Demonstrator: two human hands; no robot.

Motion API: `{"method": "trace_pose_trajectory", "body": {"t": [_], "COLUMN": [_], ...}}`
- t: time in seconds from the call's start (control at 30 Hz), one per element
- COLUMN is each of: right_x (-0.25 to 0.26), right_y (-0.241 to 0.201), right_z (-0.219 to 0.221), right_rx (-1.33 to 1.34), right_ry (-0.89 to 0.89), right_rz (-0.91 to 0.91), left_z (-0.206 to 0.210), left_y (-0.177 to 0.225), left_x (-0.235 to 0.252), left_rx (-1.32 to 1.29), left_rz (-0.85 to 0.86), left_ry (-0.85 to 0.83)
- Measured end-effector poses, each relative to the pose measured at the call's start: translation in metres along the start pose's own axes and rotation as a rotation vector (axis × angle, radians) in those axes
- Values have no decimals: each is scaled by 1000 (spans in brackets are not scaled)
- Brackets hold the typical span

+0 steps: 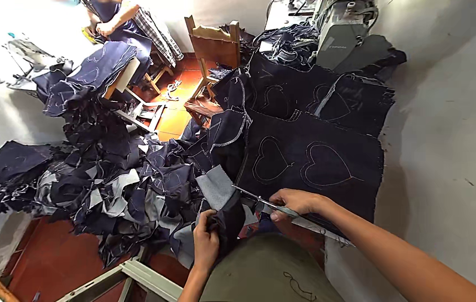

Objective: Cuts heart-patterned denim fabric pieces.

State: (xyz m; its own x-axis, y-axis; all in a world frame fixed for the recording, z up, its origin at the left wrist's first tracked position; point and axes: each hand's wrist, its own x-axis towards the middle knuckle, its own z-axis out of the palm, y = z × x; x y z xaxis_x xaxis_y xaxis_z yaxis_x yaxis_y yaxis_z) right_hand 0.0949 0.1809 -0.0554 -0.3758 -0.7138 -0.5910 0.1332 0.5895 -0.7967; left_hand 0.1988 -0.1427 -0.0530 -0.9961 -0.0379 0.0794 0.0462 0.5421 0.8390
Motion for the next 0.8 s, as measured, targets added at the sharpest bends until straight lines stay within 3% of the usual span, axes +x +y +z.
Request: {"method": "trace_pose_trajectory", "body": {"t": [0.27, 0.4, 0.5, 0.7, 0.77, 0.8], "right_x": [9, 14, 17, -9, -21, -19], "right_y": [21, 27, 28, -2, -37, -57], "right_z": [7, 14, 18, 22, 40, 51], "right_rx": [231, 275, 254, 5, -110, -158], "right_ry": [16, -10, 86, 154, 331, 492], "right_rz": [-74, -87, -86, -60, -182, -339], "left_z": [18, 5, -2, -35, -65, -84], "left_y": [7, 5, 4, -5, -3, 1], "left_x": [-8, -7, -6, -2, -1, -2], "left_rx": [-322, -331, -337, -484, -588, -639], "left_rz": [-328, -327, -371, -343, -306, -288], "left_ry": [204, 212, 179, 196, 160, 94]}}
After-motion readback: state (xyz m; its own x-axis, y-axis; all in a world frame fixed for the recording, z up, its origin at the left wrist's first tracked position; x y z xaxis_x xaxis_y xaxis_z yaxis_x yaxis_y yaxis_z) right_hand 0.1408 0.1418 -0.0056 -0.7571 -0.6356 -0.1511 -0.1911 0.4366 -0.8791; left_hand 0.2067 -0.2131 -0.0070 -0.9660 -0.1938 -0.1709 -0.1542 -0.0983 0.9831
